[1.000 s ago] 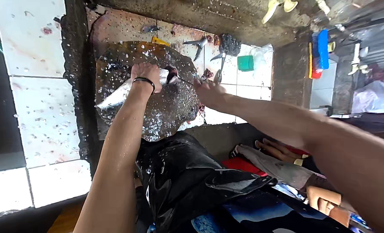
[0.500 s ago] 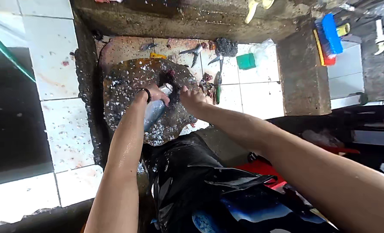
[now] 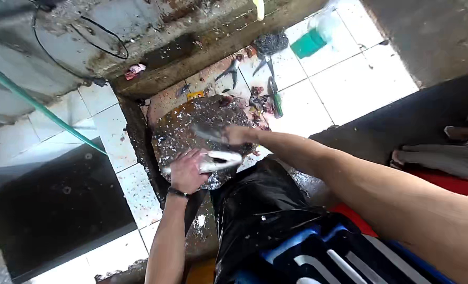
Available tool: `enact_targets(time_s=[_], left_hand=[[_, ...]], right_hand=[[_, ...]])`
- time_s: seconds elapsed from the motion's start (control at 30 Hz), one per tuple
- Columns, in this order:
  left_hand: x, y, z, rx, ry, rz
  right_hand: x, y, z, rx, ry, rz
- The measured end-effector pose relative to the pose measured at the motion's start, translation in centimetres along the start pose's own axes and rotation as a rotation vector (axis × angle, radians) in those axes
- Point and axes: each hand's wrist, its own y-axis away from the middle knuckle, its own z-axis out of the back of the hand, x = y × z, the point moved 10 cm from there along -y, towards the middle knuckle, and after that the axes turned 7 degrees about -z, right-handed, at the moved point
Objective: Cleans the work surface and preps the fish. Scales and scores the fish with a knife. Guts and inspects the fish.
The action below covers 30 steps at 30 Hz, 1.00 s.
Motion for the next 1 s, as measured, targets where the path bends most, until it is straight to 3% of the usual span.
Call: enact_targets(time_s=[0.07,0.17,0.23,0.3,0.4,0.5,0.6,0.67,0.73,0.8,0.9,1.0], left_hand=[[-1.0,-1.6,-4.1,-0.016,-0.073,-0.166],[1.3,-2.1,-12.2,-0.033,0.021,-0.24],[2.5,-0.3,-13.4,-0.256,0.21,-0.196],[2.9,0.9,-12.0,-0.482,0.304,0.067],[2.8,-1.4,-13.6,-0.218,0.222,0.551],[6.7,-7.1,-13.5,-0.171,0.104,0.672],[13.8,-13.7,-11.1,-0.161,0.085,0.732],[17.6,-16.6,-7.3,-0.219,0.009,0.698],[19.3,-15.5,-2.8,-0.428,0.031,0.742],[18.3,-11.1,-1.0,-0.611,0.198,0.834],[13.5,-4.5,-5.9,-0.56,0.421,0.922],[9.5,-2.5,-13.1,-0.377,0.477,0.955]], right_hand=[[-4.5,-1.4,6.2,-0.223,-0.052,-0.147],[-8.6,0.3,12.2,-0.348,-0.044,-0.366],[-9.9,2.9,12.8,-0.397,-0.05,-0.369],[-11.1,5.9,12.2,-0.43,-0.083,-0.369],[-13.5,9.6,8.9,-0.418,-0.169,-0.471],[-14.9,12.8,5.8,-0.439,-0.284,-0.513],[-12.1,13.9,6.1,-0.441,-0.226,-0.51],[-8.4,13.6,6.4,-0.455,-0.118,-0.466],[-6.1,12.3,4.9,-0.482,0.001,-0.411],[-6.3,9.7,1.8,-0.425,0.113,-0.436],[-4.6,7.8,1.2,-0.151,0.253,-0.554],[1.4,8.4,3.7,-0.007,0.411,-0.443]])
